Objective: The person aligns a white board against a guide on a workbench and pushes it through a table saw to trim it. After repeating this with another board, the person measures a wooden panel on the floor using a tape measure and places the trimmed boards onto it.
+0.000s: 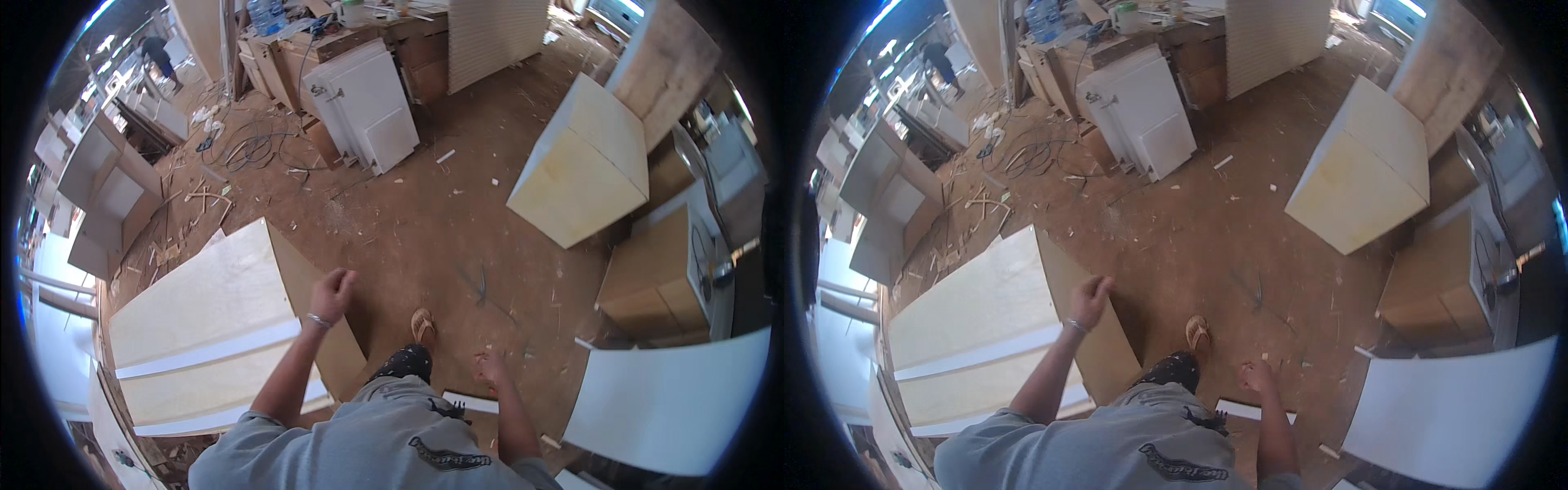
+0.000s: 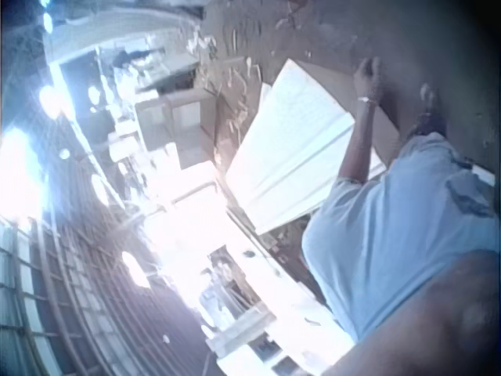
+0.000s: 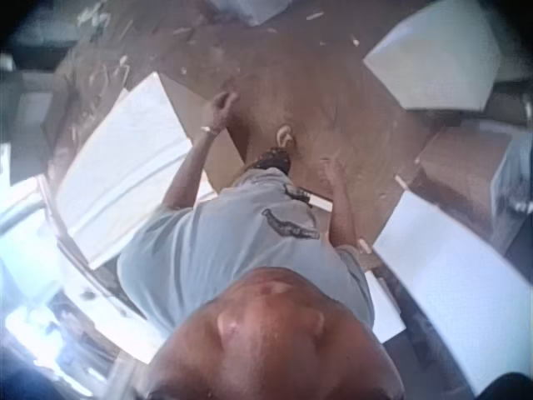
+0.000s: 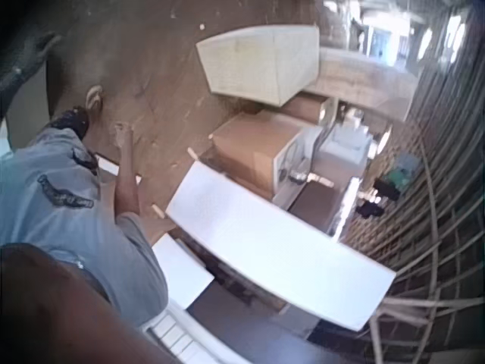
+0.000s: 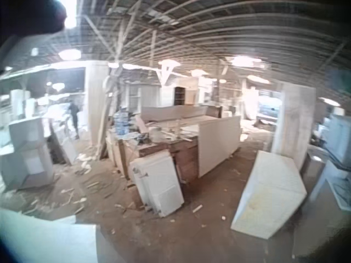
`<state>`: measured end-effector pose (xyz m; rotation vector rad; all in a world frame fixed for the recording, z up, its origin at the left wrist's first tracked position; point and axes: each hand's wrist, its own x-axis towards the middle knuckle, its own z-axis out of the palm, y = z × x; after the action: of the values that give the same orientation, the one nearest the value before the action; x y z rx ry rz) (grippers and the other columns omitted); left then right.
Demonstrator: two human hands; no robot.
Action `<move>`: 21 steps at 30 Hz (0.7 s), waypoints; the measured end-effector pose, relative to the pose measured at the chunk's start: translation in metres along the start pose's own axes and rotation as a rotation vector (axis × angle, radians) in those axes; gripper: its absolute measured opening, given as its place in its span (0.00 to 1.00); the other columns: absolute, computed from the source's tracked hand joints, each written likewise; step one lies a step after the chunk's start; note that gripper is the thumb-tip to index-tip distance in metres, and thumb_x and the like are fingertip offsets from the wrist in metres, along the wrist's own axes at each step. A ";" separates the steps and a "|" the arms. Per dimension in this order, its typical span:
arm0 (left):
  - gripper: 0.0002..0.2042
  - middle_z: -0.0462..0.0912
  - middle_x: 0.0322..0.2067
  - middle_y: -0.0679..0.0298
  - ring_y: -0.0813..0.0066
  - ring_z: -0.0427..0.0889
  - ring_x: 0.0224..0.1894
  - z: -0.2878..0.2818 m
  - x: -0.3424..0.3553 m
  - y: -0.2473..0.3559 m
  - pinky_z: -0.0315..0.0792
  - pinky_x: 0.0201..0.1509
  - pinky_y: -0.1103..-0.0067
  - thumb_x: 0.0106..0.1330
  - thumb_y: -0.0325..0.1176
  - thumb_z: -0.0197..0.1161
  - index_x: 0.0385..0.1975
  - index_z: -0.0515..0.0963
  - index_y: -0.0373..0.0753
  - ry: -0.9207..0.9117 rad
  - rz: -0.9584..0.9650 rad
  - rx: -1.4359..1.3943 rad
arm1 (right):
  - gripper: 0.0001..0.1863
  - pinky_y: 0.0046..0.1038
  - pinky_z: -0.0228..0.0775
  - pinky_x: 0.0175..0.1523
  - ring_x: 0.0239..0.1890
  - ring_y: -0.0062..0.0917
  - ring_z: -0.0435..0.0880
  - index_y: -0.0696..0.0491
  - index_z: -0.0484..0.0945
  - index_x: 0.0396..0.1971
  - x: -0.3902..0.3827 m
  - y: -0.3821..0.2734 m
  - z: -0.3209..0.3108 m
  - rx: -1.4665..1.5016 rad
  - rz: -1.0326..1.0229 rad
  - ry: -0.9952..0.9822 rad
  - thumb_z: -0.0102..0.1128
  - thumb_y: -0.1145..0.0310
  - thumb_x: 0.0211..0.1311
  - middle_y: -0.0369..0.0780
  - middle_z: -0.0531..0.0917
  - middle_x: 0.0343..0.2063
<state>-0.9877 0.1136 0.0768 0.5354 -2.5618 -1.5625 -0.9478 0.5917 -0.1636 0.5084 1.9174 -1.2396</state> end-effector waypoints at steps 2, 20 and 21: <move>0.17 0.87 0.34 0.50 0.60 0.87 0.36 0.042 0.028 0.009 0.78 0.43 0.71 0.70 0.43 0.63 0.42 0.84 0.34 0.012 0.102 0.144 | 0.21 0.40 0.74 0.54 0.46 0.40 0.84 0.55 0.86 0.44 0.009 -0.074 -0.013 -0.275 -0.242 0.129 0.54 0.53 0.70 0.46 0.87 0.44; 0.17 0.85 0.44 0.54 0.61 0.86 0.46 -0.024 0.449 0.005 0.77 0.54 0.69 0.76 0.35 0.54 0.62 0.72 0.40 -0.073 -0.229 -0.023 | 0.19 0.35 0.77 0.38 0.31 0.31 0.85 0.59 0.87 0.40 0.434 -0.473 -0.006 -0.465 0.043 0.089 0.58 0.57 0.67 0.45 0.87 0.26; 0.18 0.83 0.48 0.52 0.59 0.85 0.49 -0.045 0.476 0.012 0.76 0.56 0.69 0.76 0.36 0.54 0.63 0.72 0.41 -0.078 -0.172 0.013 | 0.20 0.37 0.75 0.48 0.40 0.34 0.84 0.57 0.85 0.46 0.452 -0.514 0.020 -0.309 -0.114 -0.104 0.54 0.57 0.70 0.46 0.86 0.36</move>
<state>-1.4231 -0.0829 0.0603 0.7288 -2.6476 -1.6510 -1.5686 0.3100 -0.2242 0.1727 2.0226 -0.9925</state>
